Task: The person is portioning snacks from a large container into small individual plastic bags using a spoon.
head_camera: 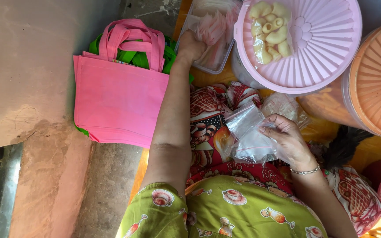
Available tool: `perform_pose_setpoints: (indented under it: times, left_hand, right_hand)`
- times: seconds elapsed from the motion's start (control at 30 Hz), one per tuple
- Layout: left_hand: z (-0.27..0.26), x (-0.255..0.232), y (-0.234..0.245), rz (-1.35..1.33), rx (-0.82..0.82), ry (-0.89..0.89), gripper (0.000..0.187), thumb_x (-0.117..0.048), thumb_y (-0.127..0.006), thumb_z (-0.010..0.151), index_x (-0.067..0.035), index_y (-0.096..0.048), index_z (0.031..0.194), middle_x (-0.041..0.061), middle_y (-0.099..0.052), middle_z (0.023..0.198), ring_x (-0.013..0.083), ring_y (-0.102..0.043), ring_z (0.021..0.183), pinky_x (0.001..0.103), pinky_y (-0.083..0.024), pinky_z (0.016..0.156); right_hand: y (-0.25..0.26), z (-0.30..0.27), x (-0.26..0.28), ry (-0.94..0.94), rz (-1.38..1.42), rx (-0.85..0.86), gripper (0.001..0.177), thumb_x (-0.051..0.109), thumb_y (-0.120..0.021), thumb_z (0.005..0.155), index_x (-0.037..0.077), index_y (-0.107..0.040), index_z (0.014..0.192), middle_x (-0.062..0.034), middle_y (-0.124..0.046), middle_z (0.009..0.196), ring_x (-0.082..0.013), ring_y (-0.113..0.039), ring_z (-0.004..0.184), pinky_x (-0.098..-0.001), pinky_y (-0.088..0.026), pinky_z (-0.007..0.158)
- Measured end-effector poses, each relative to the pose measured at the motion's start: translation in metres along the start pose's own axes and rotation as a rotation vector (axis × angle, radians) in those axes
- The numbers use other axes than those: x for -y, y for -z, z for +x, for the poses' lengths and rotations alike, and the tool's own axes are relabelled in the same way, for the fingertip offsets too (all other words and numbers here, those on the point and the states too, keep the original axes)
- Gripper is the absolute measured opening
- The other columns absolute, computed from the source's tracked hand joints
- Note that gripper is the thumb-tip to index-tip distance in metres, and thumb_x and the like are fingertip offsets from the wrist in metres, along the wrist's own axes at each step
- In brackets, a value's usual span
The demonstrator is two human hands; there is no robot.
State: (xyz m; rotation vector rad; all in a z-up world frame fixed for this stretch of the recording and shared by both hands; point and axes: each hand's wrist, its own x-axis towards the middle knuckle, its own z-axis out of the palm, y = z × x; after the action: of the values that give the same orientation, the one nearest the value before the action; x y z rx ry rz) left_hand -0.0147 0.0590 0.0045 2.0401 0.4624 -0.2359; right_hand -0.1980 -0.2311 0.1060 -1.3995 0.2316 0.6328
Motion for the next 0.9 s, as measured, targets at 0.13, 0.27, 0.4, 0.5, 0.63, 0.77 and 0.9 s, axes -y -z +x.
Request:
perform_pose_setpoints:
  times: [0.13,0.27,0.4,0.5,0.63,0.77,0.9]
  left_hand:
    - [-0.025,-0.022,0.02,-0.307,0.047,0.103,0.039,-0.006,-0.06,0.054,-0.002,-0.06,0.094,0.004,-0.061,0.087,0.0183,-0.058,0.082,0.028,-0.047,0.064]
    - [-0.023,-0.013,0.022,-0.575,0.109,0.129,0.043,-0.005,-0.061,0.053,-0.003,-0.054,0.095,0.006,-0.058,0.083,0.0179,-0.056,0.075,0.027,-0.046,0.062]
    - [-0.02,-0.004,0.017,-0.749,0.071,0.234,0.051,-0.001,-0.064,0.052,0.001,-0.047,0.1,0.011,-0.057,0.085,0.0205,-0.056,0.074,0.031,-0.048,0.058]
    - [-0.025,-0.007,0.023,-0.712,0.156,0.215,0.057,-0.002,-0.065,0.052,0.001,-0.044,0.104,0.011,-0.056,0.091,0.0202,-0.056,0.081,0.028,-0.048,0.063]
    - [-0.034,-0.019,0.033,-0.506,0.2,0.192,0.078,-0.01,-0.06,0.048,-0.001,-0.035,0.121,0.008,-0.05,0.109,0.0199,-0.05,0.096,0.026,-0.044,0.077]
    - [-0.029,-0.011,0.025,-0.139,0.038,0.021,0.063,-0.016,-0.061,0.061,-0.005,-0.033,0.116,0.01,-0.054,0.105,0.0242,-0.054,0.097,0.03,-0.044,0.078]
    - [-0.042,-0.024,0.035,0.171,-0.177,0.002,0.074,-0.011,-0.063,0.061,-0.002,-0.023,0.122,0.012,-0.06,0.093,0.0287,-0.059,0.084,0.035,-0.049,0.063]
  right_hand:
    - [0.001,0.002,-0.004,-0.008,0.032,0.012,0.011,0.002,-0.061,0.074,0.006,-0.055,0.081,-0.0015,-0.058,0.073,-0.0077,-0.052,0.062,-0.0173,-0.041,0.058]
    - [0.005,0.005,-0.011,0.001,-0.058,-0.008,0.013,0.003,-0.062,0.072,0.006,-0.055,0.082,-0.0015,-0.06,0.077,-0.0065,-0.052,0.063,-0.0176,-0.042,0.057]
    - [0.005,0.005,-0.012,0.008,-0.08,-0.01,0.013,0.003,-0.062,0.072,0.006,-0.055,0.083,-0.002,-0.06,0.079,-0.0068,-0.052,0.066,-0.0176,-0.042,0.062]
    - [0.003,0.005,-0.012,0.007,-0.09,-0.019,0.012,0.003,-0.062,0.073,0.006,-0.055,0.082,-0.0018,-0.059,0.078,-0.0067,-0.052,0.067,-0.0173,-0.041,0.062]
    - [0.002,0.004,-0.01,0.01,-0.074,-0.015,0.011,0.004,-0.062,0.073,0.005,-0.055,0.081,-0.0016,-0.059,0.077,-0.0069,-0.051,0.064,-0.018,-0.04,0.058]
    - [0.004,0.003,-0.015,0.012,-0.077,-0.026,0.012,0.003,-0.061,0.073,0.006,-0.054,0.082,-0.0012,-0.058,0.078,-0.0067,-0.051,0.065,-0.0176,-0.04,0.06]
    - [0.004,0.004,-0.013,0.016,-0.082,-0.015,0.011,0.004,-0.061,0.073,0.006,-0.055,0.083,-0.002,-0.059,0.079,-0.0073,-0.052,0.065,-0.0182,-0.04,0.059]
